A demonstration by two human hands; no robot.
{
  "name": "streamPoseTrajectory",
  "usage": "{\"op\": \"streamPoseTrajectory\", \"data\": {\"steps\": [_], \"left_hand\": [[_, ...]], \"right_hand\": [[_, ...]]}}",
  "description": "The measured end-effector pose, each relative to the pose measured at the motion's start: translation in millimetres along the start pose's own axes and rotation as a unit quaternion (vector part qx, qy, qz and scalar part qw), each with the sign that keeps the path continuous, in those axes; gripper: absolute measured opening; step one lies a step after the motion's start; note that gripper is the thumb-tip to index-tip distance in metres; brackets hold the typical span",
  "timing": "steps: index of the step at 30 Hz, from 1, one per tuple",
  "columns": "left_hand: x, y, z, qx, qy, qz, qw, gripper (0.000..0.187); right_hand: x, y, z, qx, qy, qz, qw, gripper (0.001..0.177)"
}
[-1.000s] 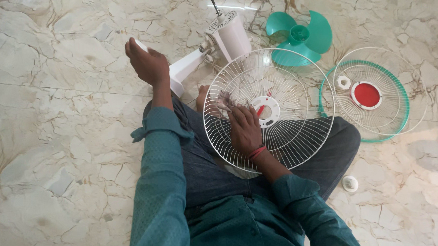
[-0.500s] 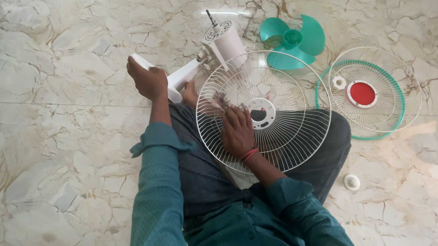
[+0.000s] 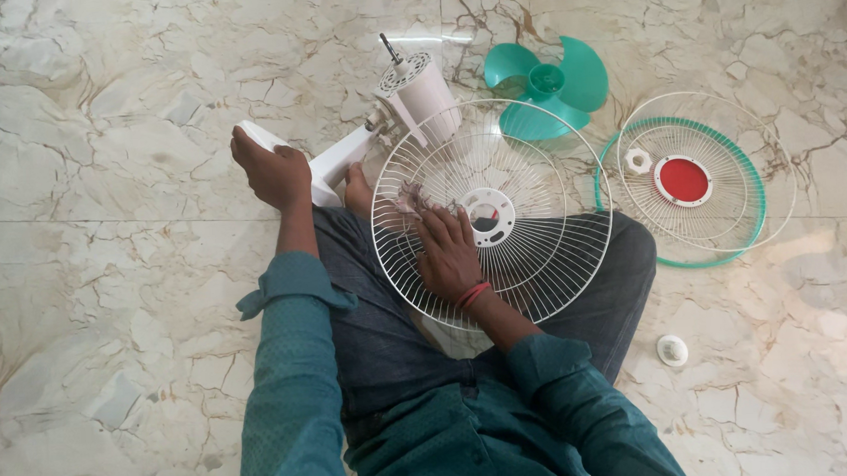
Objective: The person assembles a wall-mounted fan by hand while sitting on the floor, first fitting the rear guard onto the motor housing and securing it with a nut, then positioning the fan blades onto the shaft.
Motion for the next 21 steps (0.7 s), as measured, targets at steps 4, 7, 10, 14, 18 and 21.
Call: {"op": "streamPoseTrajectory", "data": {"steps": [4, 7, 10, 14, 18, 21], "left_hand": [[-1, 0, 1, -0.009, -0.003, -0.005, 1.000, 0.068], [-1, -1, 3, -0.003, -0.010, -0.011, 1.000, 0.067], [1, -3, 4, 0.003, -0.014, -0.012, 1.000, 0.068], [1, -5, 6, 0.002, 0.007, 0.010, 1.000, 0.069], [-9, -2, 4, -0.029, -0.009, -0.022, 0.999, 0.073], [-21, 3, -1, -0.054, -0.016, -0.031, 0.998, 0.077]], "right_hand": [[0, 1, 1, 0.001, 0.001, 0.005, 1.000, 0.060], [1, 0, 0, 0.003, -0.002, 0.004, 1.000, 0.060], [0, -1, 0, -0.001, -0.002, 0.011, 1.000, 0.062], [1, -4, 0, -0.012, -0.009, 0.011, 1.000, 0.063], [-1, -5, 2, -0.020, -0.008, -0.008, 1.000, 0.063], [0, -8, 1, -0.026, -0.014, -0.008, 1.000, 0.064]]}}
Point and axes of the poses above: each hand's wrist, its own x-axis away from the middle knuckle, its own y-axis out of the palm, z = x × y, the point moved 4 cm from there along -x, towards the middle knuckle, and after that the axes turned 7 degrees about z, right-handed, at the moved point
